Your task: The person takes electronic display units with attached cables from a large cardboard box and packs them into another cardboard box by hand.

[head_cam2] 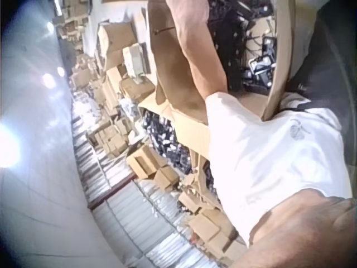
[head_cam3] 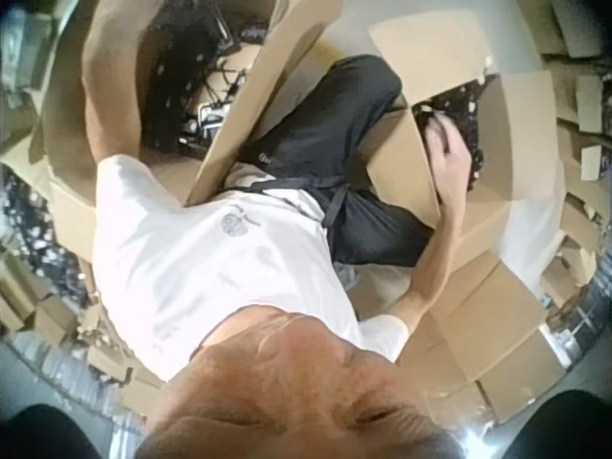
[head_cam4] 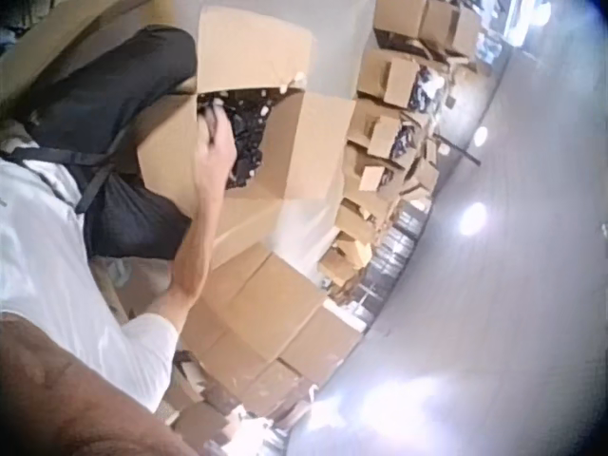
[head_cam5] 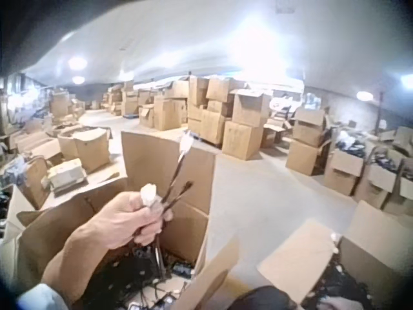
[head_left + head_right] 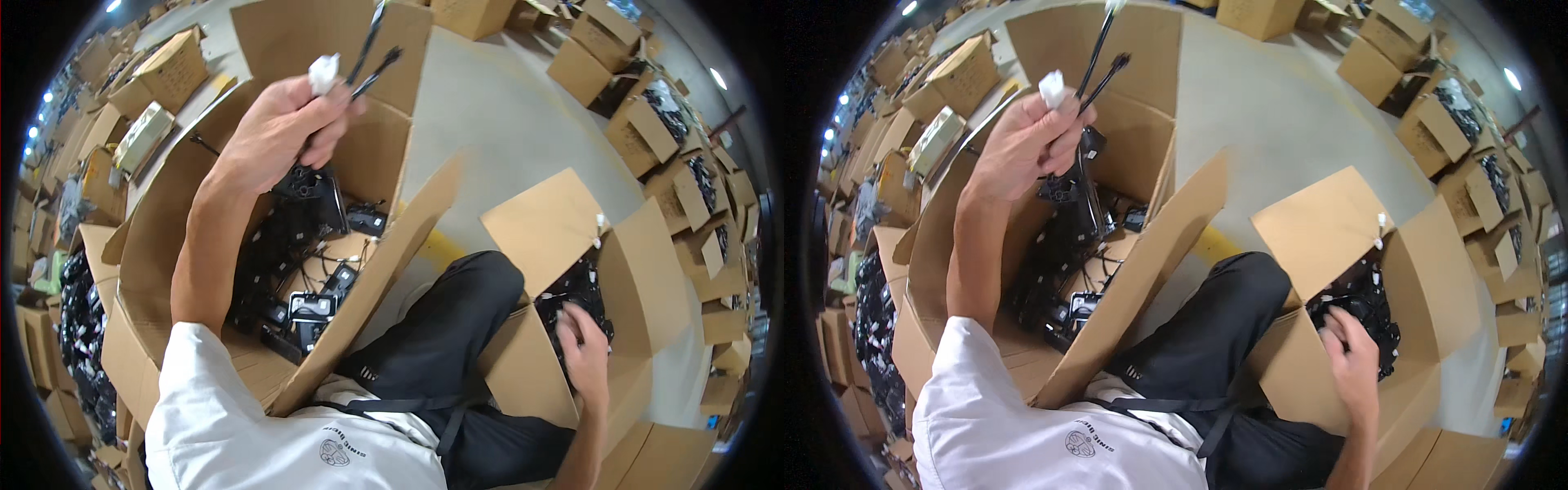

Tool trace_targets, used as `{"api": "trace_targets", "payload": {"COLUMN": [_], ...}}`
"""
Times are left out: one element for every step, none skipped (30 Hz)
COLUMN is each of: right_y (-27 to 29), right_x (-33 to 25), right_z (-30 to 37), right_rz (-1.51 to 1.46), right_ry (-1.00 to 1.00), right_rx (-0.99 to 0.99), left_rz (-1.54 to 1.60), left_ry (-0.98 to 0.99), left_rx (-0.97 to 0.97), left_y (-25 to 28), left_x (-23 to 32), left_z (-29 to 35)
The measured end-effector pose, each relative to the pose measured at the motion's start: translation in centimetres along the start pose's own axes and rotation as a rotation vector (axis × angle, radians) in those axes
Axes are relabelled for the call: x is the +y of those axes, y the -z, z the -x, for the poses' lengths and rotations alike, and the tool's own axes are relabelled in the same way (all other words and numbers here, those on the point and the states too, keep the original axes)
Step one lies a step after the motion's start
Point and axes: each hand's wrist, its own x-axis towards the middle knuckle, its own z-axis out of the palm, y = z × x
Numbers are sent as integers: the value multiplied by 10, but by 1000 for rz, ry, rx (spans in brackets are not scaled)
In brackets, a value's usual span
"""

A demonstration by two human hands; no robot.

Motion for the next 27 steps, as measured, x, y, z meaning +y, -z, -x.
{"api": "trace_targets", "payload": {"right_y": [-1,-12,-18,-24,-33,-41,-43,-43,-38,-31,-24,-16,-8,0,8,21,33,42,49,65,82,92,100,111,123,134,142], "right_x": [-34,-66,-98,-127,-145,-160,-164,-167,-166,-160,-154,-147,-137,-120,-108,-100,-91,-92,-83,-78,-75,-77,-77,-78,-79,-75,-72], "right_z": [-11,-22,-33,-41,-52,-61,-63,-62,-61,-58,-53,-48,-43,-35,-27,-20,-13,-6,-1,7,17,22,23,26,32,38,45], "right_rz": [21,-3,24,22,-66,-281,-381,-350,-305,-281,-319,-355,-362,-316,-274,-242,-210,-268,-300,-291,-276,-287,-321,-288,-249,-221,-226], "right_ry": [131,228,412,489,567,635,530,617,697,688,626,562,422,308,199,161,118,129,168,202,234,251,304,309,313,305,321], "right_rx": [-8,33,80,110,129,83,-8,107,218,222,250,278,235,249,263,244,232,267,347,374,401,452,500,534,567,584,614], "left_rz": [-53,-126,-34,-66,-89,-35,-81,-127,-160,-136,-34,70,91,19,-60,-205,-182,-141,-92,-9,74,196,315,312,312,321,324], "left_ry": [-77,-155,-199,-227,-201,-236,-281,-383,-485,-495,-362,-227,-230,-322,-418,-586,-598,-622,-635,-446,-255,-42,166,240,314,358,400], "left_rx": [-57,-101,-211,-252,-335,-423,-453,-455,-454,-460,-512,-564,-566,-670,-766,-700,-716,-565,-422,-414,-411,-396,-379,-337,-299,-409,-517], "left_y": [-25,-45,-66,-90,-110,-130,-155,-172,-188,-199,-206,-211,-216,-224,-229,-229,-233,-233,-235,-237,-240,-238,-238,-244,-260,-286,-307], "left_x": [18,37,49,64,80,89,91,90,88,87,88,89,86,81,76,70,52,34,13,-5,-23,-53,-85,-118,-145,-161,-171], "left_z": [-8,-12,-17,-18,-17,-16,-19,-21,-24,-27,-29,-30,-33,-38,-44,-48,-59,-72,-87,-101,-115,-129,-142,-144,-137,-119,-93]}}
